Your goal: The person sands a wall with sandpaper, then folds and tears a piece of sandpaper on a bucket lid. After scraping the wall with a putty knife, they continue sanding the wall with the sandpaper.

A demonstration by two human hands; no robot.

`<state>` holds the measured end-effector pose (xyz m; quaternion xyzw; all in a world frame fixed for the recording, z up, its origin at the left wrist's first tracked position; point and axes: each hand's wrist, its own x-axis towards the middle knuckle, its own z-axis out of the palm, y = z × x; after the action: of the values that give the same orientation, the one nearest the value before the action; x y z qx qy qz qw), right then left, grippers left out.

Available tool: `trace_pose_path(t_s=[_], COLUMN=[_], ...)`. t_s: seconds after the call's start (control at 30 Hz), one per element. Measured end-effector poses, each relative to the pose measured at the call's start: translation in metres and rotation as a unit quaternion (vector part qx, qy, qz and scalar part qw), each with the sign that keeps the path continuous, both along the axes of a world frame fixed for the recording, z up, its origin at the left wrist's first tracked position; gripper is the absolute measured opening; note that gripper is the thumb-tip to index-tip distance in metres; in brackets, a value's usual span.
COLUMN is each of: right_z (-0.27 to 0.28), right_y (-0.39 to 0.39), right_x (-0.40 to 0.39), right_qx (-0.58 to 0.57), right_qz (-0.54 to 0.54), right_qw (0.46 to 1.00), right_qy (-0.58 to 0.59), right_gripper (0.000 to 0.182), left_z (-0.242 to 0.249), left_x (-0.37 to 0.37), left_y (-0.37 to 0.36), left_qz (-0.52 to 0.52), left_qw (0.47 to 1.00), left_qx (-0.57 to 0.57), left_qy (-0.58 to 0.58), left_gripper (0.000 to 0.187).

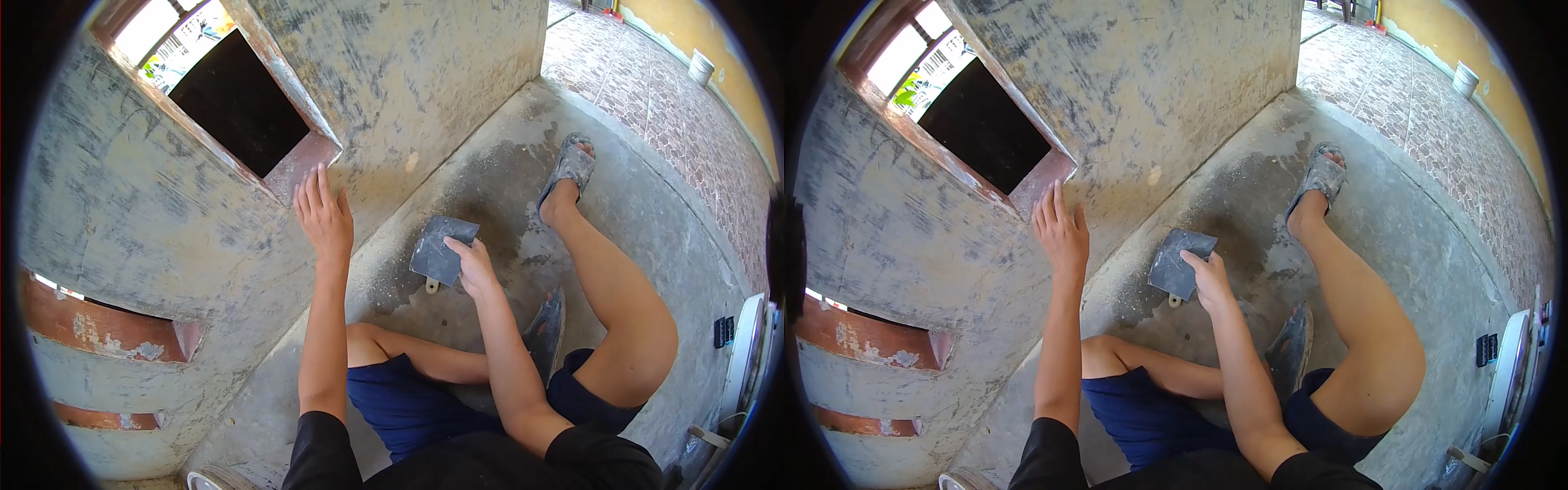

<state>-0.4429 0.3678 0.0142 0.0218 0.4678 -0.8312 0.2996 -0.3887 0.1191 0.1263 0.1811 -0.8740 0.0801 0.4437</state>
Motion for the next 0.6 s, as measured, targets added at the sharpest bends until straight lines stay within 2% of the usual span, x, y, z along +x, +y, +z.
trace_pose_path(t_s=[0.13,0.3,0.6], right_z=[0.002,0.002,-0.007], right_y=[0.011,0.015,-0.001], right_x=[-0.012,-0.012,0.005], right_qx=[-0.02,-0.049,-0.038], right_qz=[-0.028,-0.042,-0.017], right_qw=[0.999,0.998,0.999], right_qy=[-0.003,-0.006,0.001], right_gripper=[0.024,0.024,0.022], left_z=[-0.007,-0.007,0.005], left_x=[-0.008,-0.012,0.001], left_y=[0.002,0.003,-0.008], left_qz=[0.008,0.016,-0.037], left_qw=[1.0,0.997,0.996], left_qx=[0.004,0.0,0.046], left_qy=[0.03,0.075,0.071], left_gripper=[0.053,0.039,0.053])
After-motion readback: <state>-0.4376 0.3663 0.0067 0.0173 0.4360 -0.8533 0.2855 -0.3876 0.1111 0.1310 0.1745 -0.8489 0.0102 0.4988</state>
